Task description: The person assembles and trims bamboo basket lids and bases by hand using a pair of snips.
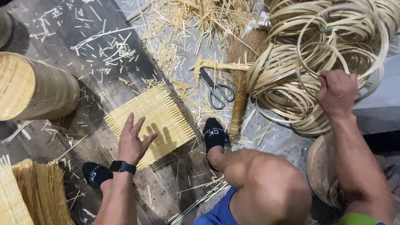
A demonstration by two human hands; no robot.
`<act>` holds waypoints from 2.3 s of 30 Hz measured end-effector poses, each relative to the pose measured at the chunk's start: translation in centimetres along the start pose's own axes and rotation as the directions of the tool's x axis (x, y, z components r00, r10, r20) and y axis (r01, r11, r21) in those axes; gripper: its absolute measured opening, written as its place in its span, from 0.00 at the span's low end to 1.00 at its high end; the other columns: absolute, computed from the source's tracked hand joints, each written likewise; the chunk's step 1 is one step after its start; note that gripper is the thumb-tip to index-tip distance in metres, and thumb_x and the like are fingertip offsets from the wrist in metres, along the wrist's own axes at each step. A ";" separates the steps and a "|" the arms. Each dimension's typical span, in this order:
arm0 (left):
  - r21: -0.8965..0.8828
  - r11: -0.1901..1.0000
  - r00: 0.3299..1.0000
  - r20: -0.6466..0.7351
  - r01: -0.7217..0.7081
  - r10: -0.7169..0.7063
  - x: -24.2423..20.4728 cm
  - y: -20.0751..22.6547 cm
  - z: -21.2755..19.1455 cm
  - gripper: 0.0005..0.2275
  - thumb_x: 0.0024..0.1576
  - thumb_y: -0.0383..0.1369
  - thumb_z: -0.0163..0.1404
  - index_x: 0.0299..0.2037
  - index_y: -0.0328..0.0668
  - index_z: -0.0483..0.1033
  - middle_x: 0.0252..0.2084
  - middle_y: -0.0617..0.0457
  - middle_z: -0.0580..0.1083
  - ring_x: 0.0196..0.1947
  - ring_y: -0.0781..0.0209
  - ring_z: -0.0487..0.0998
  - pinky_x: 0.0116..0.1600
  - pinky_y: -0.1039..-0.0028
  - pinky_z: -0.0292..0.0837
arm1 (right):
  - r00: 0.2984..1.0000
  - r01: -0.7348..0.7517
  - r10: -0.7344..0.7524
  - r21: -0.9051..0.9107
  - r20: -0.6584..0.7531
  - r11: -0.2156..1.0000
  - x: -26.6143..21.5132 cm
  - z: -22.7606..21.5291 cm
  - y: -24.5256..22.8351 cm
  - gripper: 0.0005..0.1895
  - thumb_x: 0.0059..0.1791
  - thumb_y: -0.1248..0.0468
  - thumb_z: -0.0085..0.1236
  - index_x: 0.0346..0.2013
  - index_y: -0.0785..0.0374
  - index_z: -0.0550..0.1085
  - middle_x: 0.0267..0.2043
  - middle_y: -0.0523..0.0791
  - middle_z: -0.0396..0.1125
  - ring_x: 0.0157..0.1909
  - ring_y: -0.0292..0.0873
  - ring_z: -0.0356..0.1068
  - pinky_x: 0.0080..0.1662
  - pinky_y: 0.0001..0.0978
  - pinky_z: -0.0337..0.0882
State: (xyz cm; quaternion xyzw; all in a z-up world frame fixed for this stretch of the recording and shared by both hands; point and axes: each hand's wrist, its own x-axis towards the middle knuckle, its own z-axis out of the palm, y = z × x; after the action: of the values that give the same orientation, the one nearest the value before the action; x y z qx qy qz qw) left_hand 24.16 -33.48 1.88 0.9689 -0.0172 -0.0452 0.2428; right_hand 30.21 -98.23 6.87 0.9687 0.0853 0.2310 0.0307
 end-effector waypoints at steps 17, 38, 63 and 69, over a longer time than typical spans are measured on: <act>-0.550 0.835 0.987 -0.148 -0.031 -0.060 1.8 6.8 -1.5 0.24 0.57 0.47 0.58 0.58 0.40 0.77 0.59 0.40 0.77 0.59 0.46 0.78 0.62 0.61 0.74 | 0.921 0.389 -0.361 0.350 -0.144 0.852 7.0 -7.4 -10.2 0.11 0.50 0.79 0.56 0.37 0.60 0.79 0.32 0.46 0.73 0.38 0.46 0.73 0.47 0.41 0.70; -0.602 -0.747 0.920 0.051 -0.281 -0.388 -1.1 5.1 -5.8 0.08 0.58 0.35 0.46 0.33 0.39 0.72 0.26 0.55 0.66 0.27 0.62 0.65 0.30 0.73 0.60 | 0.623 -0.720 -0.487 0.691 0.612 -0.053 18.8 -7.6 -33.7 0.23 0.58 0.49 0.43 0.38 0.68 0.72 0.28 0.44 0.65 0.28 0.41 0.67 0.35 0.31 0.73; -0.811 -0.566 0.837 0.205 -0.144 -0.507 -1.8 -3.1 -1.2 0.13 0.61 0.42 0.54 0.31 0.41 0.76 0.17 0.62 0.62 0.15 0.73 0.59 0.18 0.82 0.52 | 0.703 -0.658 -0.340 0.753 0.624 0.021 13.5 2.6 -39.3 0.11 0.50 0.56 0.58 0.36 0.61 0.78 0.25 0.41 0.69 0.26 0.32 0.68 0.30 0.21 0.74; -0.990 -0.098 0.633 0.015 -0.097 -0.774 -2.4 -8.4 6.4 0.05 0.54 0.30 0.57 0.37 0.43 0.76 0.27 0.56 0.74 0.24 0.68 0.73 0.25 0.77 0.69 | 0.724 -0.600 -0.199 0.745 0.661 0.293 8.7 8.4 -41.6 0.13 0.44 0.63 0.65 0.39 0.66 0.76 0.30 0.44 0.73 0.29 0.39 0.75 0.31 0.36 0.77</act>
State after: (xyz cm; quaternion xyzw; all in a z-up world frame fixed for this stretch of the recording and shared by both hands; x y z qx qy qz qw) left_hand 21.21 -28.95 -7.52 0.4260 0.3754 0.2007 0.7983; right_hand 35.42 -55.93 -0.87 0.8128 0.0512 -0.2116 -0.5404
